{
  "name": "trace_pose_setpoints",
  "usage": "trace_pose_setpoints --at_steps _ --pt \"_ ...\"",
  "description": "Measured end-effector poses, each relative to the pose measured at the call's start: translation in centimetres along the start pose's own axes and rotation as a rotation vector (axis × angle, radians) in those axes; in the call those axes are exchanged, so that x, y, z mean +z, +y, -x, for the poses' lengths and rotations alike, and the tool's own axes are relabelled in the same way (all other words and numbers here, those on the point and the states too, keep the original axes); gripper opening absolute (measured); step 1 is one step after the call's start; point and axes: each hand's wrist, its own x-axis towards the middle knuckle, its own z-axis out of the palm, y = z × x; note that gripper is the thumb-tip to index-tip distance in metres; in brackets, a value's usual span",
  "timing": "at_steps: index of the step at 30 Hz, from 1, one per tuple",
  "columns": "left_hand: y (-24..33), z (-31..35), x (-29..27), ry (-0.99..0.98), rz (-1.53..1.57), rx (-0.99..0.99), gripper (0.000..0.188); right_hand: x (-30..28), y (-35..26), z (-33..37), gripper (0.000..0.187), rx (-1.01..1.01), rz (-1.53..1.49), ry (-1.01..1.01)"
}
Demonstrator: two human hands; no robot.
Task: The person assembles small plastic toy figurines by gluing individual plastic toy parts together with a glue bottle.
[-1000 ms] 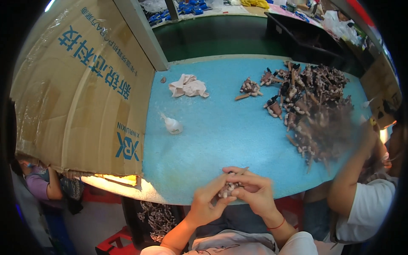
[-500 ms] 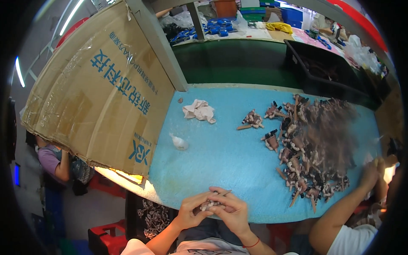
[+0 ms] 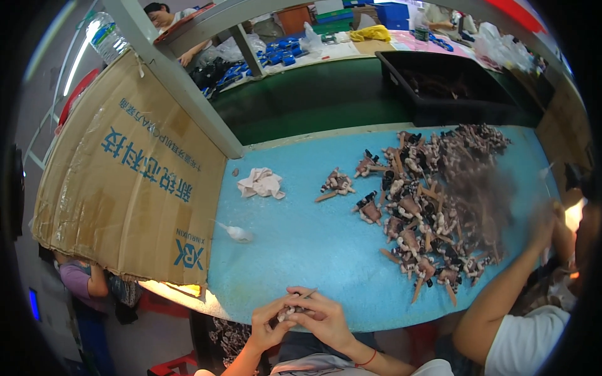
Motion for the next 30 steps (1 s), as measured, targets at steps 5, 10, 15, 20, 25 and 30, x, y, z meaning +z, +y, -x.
trace_pose_setpoints --at_steps 5,10,15,20,25,30 --pt "-0.4 -0.5 0.0 -0.029 0.051 0.019 0.040 -0.1 0.3 -0.1 0.029 -0.073 0.030 0.011" --pt "-0.2 -0.1 0.0 -0.001 0.058 0.013 0.038 0.2 0.4 0.1 0.029 -0.056 0.048 0.021" --pt "0.1 0.3 -0.2 -0.031 0.060 0.018 0.038 0.7 0.1 0.7 0.028 -0.023 -0.056 0.055" --pt "0.3 0.7 -0.3 -0.035 0.127 -0.146 0.037 0.5 0.7 0.3 0.028 -0.006 -0.031 0.073" --pt "0.2 -0.5 -0.2 -0.072 0.058 -0.088 0.036 -0.2 0.3 -0.2 0.026 -0.019 0.116 0.051" --pt "0.1 -1.4 -0.2 -0.065 0.076 -0.060 0.039 0.0 -0.4 -0.9 0.027 -0.027 -0.003 0.069"
